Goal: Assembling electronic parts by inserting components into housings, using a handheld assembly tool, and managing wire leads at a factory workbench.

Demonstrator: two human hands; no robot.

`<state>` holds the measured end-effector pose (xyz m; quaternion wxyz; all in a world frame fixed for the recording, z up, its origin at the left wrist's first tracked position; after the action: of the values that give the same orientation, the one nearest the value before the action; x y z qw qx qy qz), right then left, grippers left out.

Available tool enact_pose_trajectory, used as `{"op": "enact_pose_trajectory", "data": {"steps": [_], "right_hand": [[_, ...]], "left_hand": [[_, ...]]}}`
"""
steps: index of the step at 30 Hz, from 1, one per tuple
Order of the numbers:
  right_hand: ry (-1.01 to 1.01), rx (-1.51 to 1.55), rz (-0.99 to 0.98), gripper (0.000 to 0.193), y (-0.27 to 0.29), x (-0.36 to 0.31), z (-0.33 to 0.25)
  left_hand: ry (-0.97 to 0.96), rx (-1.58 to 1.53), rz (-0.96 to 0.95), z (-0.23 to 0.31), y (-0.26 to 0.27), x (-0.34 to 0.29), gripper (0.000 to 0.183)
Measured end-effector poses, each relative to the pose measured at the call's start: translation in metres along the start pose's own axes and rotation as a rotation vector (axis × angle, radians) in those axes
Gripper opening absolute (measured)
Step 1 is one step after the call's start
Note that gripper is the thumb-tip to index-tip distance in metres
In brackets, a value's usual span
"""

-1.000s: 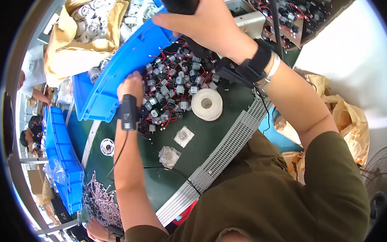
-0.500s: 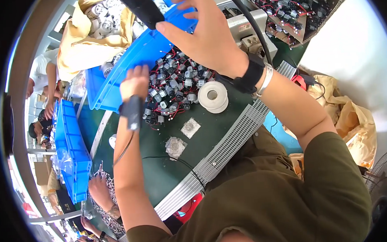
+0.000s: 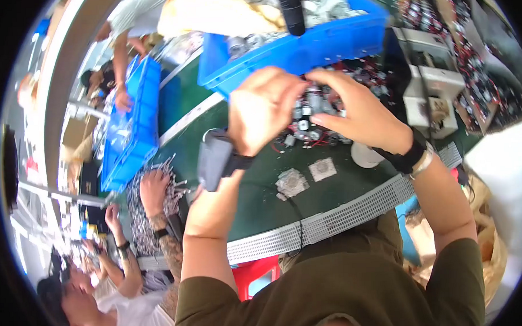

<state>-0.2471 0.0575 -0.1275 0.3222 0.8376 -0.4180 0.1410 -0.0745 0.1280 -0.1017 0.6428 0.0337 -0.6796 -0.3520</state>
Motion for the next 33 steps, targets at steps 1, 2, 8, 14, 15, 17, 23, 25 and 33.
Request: {"op": "enact_pose_trajectory", "data": {"steps": [1, 2, 8, 14, 15, 17, 23, 25, 33], "right_hand": [[-0.102, 0.032, -0.123, 0.044, -0.002, -0.002, 0.003], [-0.206, 0.047, -0.196, 0.037, -0.003, -0.003, 0.006], [-0.045, 0.068, -0.106, 0.022, 0.018, -0.021, -0.006], [-0.353, 0.198, -0.069, 0.022, 0.035, -0.041, -0.008], [-0.352, 0.211, -0.031, 0.024, 0.033, -0.042, -0.005], [-0.325, 0.142, -0.036, 0.027, 0.033, -0.037, -0.016], [-0.363, 0.006, 0.174, 0.030, 0.026, -0.033, -0.019], [-0.353, -0.080, 0.167, 0.033, 0.027, -0.028, -0.011], [-0.320, -0.034, 0.169, 0.025, -0.006, -0.003, -0.008]], "left_hand": [[-0.066, -0.025, 0.019, 0.004, 0.002, 0.000, 0.003], [-0.043, -0.038, 0.006, 0.009, 0.005, -0.003, 0.005], [0.355, -0.046, 0.463, -0.009, 0.055, -0.014, 0.021], [0.832, 0.879, 0.267, -0.256, 0.227, -0.092, 0.032], [0.878, 0.912, 0.019, -0.286, 0.255, -0.108, 0.033], [0.879, 1.044, -0.176, -0.336, 0.323, -0.145, 0.035], [1.046, 1.140, -0.604, -0.408, 0.362, -0.182, 0.050], [0.879, 1.438, -0.608, -0.422, 0.344, -0.206, 0.062], [0.906, 1.317, -0.969, -0.449, 0.322, -0.205, 0.054]]}}
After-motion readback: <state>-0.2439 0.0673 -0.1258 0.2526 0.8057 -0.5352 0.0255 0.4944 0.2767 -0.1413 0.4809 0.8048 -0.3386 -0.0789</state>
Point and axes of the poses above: each hand's wrist, its own x-axis towards the middle knuckle, its own y-axis out of the back of the hand, z = x × y, the point moved 1 cm from there along x, towards the middle knuckle, and after that the axes turned 10 degrees about z, right-handed, at the moved point
